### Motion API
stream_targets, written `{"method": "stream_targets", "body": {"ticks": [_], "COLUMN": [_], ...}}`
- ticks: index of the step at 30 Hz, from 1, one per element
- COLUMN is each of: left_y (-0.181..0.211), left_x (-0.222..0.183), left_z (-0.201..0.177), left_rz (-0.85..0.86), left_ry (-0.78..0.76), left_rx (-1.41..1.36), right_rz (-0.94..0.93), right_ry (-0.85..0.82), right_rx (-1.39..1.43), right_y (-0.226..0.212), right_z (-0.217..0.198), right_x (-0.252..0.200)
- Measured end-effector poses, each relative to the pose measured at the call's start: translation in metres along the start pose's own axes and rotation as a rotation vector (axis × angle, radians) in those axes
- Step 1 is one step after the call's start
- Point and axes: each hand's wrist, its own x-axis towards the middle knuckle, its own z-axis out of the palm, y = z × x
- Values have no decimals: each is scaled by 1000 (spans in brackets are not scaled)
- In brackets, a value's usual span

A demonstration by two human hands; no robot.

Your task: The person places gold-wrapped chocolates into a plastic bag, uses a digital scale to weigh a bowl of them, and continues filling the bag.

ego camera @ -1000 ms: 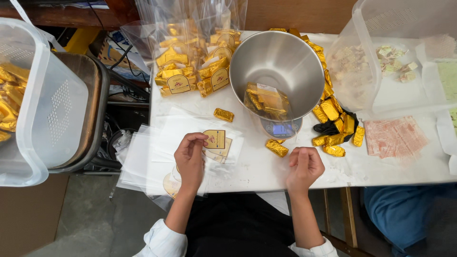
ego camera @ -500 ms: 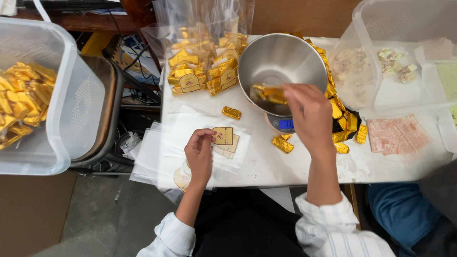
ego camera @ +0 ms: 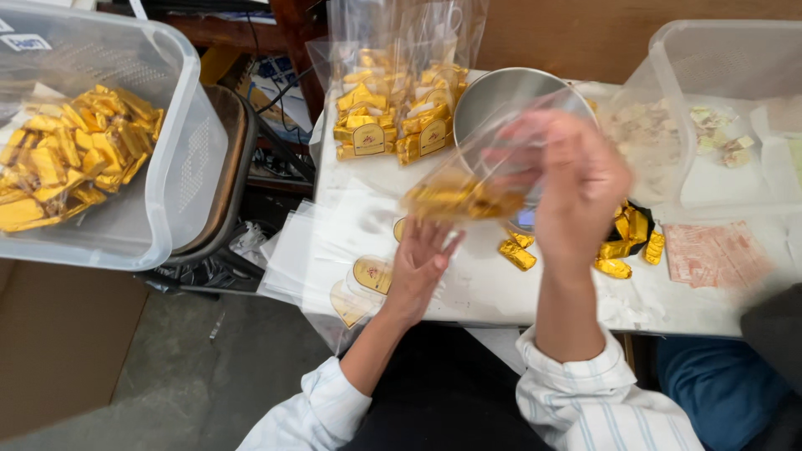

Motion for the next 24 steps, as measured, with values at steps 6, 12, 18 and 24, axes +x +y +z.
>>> {"method": "stream_targets", "body": {"ticks": [6, 12, 18, 24], "left_y": [13, 73, 107, 103], "left_x": [-18, -34, -27, -27], "left_z": [-32, -57, -39, -36], "left_rz": [-78, -118, -201, -267], "left_ry": [136, 270, 358, 352], "left_rx": [26, 150, 173, 202], "right_rz": [456, 151, 177, 473], "right_ry": [64, -127, -453, -402], "right_rx": [388, -50, -163, -31], "right_y": [29, 36, 15, 32], "right_z": [35, -10, -26, -39], "right_x": [-60, -62, -63, -73]}}
